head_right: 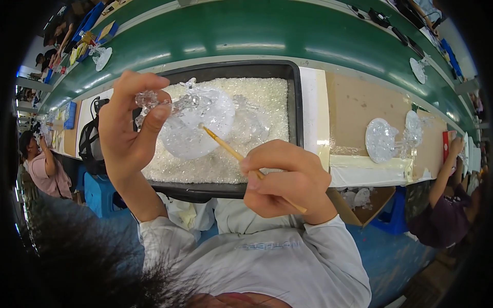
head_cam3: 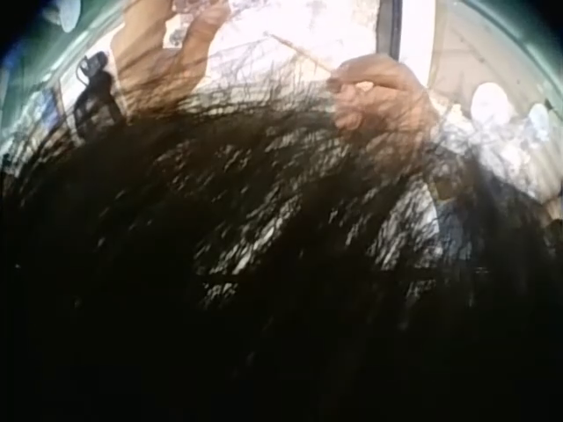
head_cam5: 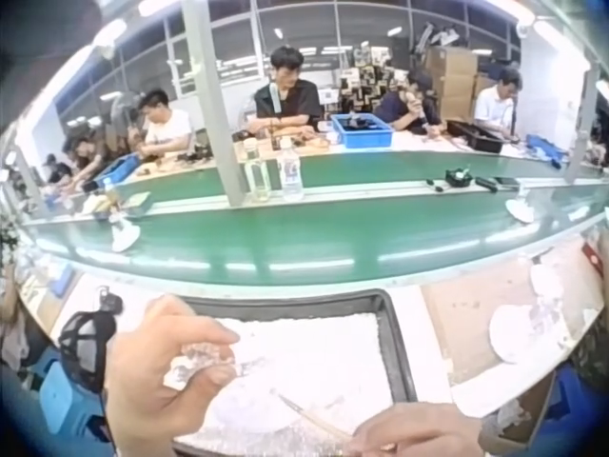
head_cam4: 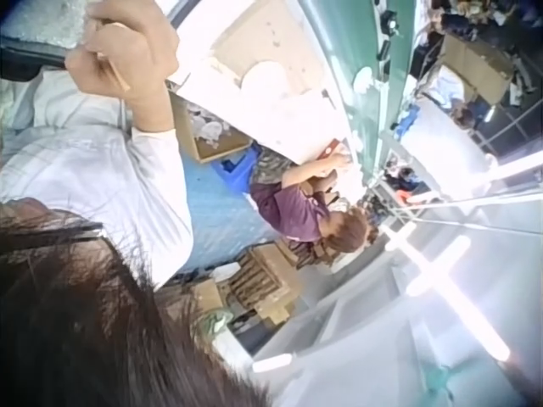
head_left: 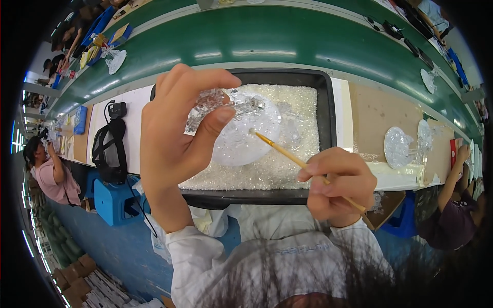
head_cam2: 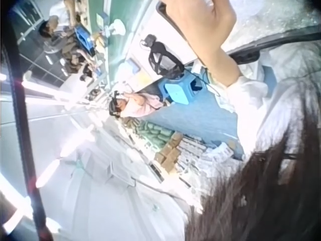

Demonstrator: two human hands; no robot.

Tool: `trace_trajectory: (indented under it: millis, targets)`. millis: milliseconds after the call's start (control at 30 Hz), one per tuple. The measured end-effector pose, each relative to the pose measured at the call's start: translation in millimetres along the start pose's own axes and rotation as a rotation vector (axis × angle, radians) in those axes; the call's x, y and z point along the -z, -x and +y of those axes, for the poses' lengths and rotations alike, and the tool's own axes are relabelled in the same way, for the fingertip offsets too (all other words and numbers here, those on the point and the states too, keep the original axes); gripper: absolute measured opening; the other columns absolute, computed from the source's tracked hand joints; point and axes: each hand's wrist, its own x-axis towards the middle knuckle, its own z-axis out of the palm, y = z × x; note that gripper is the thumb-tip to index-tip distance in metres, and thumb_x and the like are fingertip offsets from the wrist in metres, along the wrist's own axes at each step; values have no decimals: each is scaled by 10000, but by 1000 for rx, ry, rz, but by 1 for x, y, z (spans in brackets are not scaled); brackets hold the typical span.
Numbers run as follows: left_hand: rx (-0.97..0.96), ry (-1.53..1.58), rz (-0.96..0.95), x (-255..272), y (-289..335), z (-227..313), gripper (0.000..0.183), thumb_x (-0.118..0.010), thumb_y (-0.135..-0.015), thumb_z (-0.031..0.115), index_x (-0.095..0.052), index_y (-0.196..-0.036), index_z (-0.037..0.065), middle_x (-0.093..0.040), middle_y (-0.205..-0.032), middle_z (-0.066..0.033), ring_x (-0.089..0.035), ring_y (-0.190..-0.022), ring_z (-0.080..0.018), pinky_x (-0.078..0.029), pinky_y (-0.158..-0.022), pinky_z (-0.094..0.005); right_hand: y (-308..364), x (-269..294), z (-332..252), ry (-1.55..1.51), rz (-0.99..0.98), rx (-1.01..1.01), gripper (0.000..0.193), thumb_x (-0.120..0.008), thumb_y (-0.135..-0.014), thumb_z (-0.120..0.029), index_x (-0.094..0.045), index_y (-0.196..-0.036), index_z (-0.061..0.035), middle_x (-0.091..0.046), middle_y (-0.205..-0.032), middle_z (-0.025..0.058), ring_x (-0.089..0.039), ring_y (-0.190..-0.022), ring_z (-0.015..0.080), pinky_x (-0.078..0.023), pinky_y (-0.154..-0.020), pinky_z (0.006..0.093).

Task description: Applying adhesive to plastic components and coating them with decorative beads for light fixture assembly.

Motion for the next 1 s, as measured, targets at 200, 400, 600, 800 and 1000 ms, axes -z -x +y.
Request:
trace_trajectory:
  millis: [200, 400, 600, 800, 1000]
  targets:
    - [1, -10, -8, -3, 0, 3, 249, -725, -820, 61, -640, -1051, 25, -632, -865, -75, -579, -757, -189, -440, -727, -273, -2, 0, -1, -57, 2, 59, 164, -608, -750, 89, -542, -852, -22, -635, -900, 232, -650, -609, 256, -559, -502, 315]
    - [-23, -3, -7, -4, -6, 3, 255, -738, -815, 77, -645, -1048, 32, -633, -845, -69, -581, -756, -192, -441, -711, -269, -3, 2, -4, -65, -55, 64, 175, -622, -733, 78, -546, -854, -25, -637, -899, 217, -648, -608, 256, -553, -507, 319]
    - [-72, -50, -47, 0, -6, 4, 259, -721, -858, 82, -622, -1080, -7, -623, -864, -81, -585, -768, -152, -452, -711, -233, -3, 3, -7, -12, -29, 95, 210, -626, -708, 82, -546, -865, -33, -644, -913, 205, -659, -625, 249, -551, -528, 320]
    - [-101, -97, -15, -3, -6, 6, 264, -747, -715, 29, -653, -947, 112, -629, -813, -30, -550, -818, -235, -375, -791, -333, 2, 19, -4, 80, -67, 173, 248, -733, -861, -155, -509, -875, -49, -613, -929, 192, -657, -631, 271, -547, -504, 303]
    - [-208, -124, 17, 2, 13, 9, 279, -727, -625, 23, -544, -793, 149, -609, -797, 7, -449, -840, -229, -319, -834, -368, -15, 12, -15, -362, 426, -130, 261, -669, -909, -109, -417, -852, -70, -534, -881, 159, -575, -626, 219, -550, -460, 264]
